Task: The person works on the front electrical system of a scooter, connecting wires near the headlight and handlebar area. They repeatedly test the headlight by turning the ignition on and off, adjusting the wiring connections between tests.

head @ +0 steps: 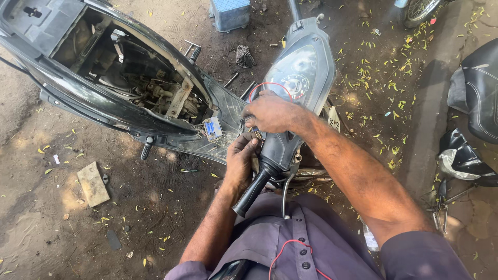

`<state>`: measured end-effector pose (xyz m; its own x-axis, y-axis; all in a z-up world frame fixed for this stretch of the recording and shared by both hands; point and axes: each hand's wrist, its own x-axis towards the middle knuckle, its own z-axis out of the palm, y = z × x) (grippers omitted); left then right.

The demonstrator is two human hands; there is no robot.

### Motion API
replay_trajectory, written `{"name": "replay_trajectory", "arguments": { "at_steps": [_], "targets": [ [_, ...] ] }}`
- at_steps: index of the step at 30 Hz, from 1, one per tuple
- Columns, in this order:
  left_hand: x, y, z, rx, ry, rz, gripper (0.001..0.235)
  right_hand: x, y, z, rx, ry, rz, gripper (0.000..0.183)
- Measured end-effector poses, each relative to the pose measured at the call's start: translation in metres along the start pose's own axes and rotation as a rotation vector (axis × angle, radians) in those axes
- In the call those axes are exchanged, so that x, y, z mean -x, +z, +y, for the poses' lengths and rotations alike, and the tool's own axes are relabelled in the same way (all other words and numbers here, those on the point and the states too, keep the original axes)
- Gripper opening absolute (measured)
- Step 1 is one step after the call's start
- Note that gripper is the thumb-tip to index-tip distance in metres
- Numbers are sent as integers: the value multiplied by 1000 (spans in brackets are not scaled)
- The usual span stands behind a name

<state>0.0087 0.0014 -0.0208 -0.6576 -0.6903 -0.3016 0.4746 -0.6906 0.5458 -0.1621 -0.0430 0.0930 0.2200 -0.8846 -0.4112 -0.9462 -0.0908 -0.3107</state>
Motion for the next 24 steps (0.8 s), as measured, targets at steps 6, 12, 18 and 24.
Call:
{"name": "replay_trajectory", "arguments": {
  "at_steps": [6, 12, 18, 24],
  "targets": [
    [-2, -2, 11, 0, -36, 93, 20, 12, -8, 0, -188, -75, 129, 27],
    [-8, 0, 26, -175, 102, 134, 25, 17, -12, -7, -292, -100, 164, 26],
    [-16, -2, 42, -297, 120, 36, 36, 23, -12, -9, -365, 23, 198, 27],
    [-4, -19, 47, -323, 31, 72, 32, 42, -8, -30, -140, 51, 180, 25]
  ]
}}
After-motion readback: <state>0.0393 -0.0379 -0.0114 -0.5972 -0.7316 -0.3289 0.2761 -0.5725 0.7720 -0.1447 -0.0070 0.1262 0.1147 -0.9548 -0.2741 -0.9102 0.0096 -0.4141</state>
